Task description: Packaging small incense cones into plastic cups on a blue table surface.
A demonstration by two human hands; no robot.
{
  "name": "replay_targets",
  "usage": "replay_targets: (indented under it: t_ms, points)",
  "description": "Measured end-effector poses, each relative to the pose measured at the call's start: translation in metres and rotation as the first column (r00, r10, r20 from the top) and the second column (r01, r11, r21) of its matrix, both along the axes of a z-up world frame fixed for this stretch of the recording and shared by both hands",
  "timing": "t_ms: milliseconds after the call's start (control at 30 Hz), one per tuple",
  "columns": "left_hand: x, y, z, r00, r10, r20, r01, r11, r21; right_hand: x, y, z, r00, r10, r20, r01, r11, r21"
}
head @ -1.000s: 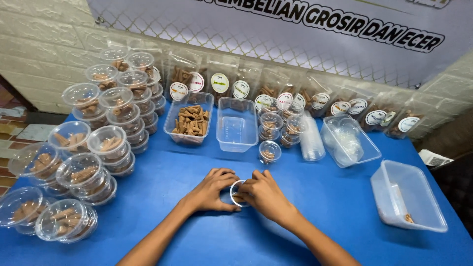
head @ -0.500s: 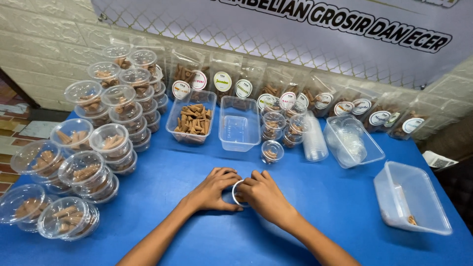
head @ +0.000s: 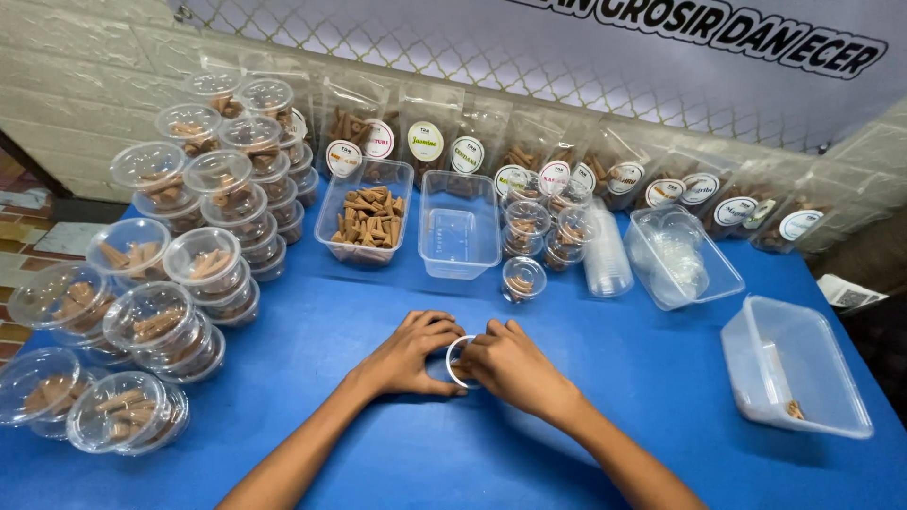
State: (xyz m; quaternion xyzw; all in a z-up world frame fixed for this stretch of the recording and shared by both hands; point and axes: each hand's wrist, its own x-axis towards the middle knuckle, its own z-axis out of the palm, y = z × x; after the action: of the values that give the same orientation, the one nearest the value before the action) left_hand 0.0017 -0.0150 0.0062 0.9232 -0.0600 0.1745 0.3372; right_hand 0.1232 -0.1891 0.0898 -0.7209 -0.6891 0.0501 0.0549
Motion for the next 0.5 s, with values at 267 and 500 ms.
replay_targets:
  t_ms: [267,500]
  points:
    - [-0.001,0.0,0.004,1.0,-0.005,-0.019,0.005,1.0,0.007,0.001,-0.001,-0.005,0.999,-0.007,0.036,0.008,1.0,-0.024]
    - [-0.001,-0.001,0.005,0.999,-0.006,-0.033,0.007,1.0,0.011,0.0,-0.002,0.006,0.998,-0.022,-0.066,0.019,0.999,-0.046]
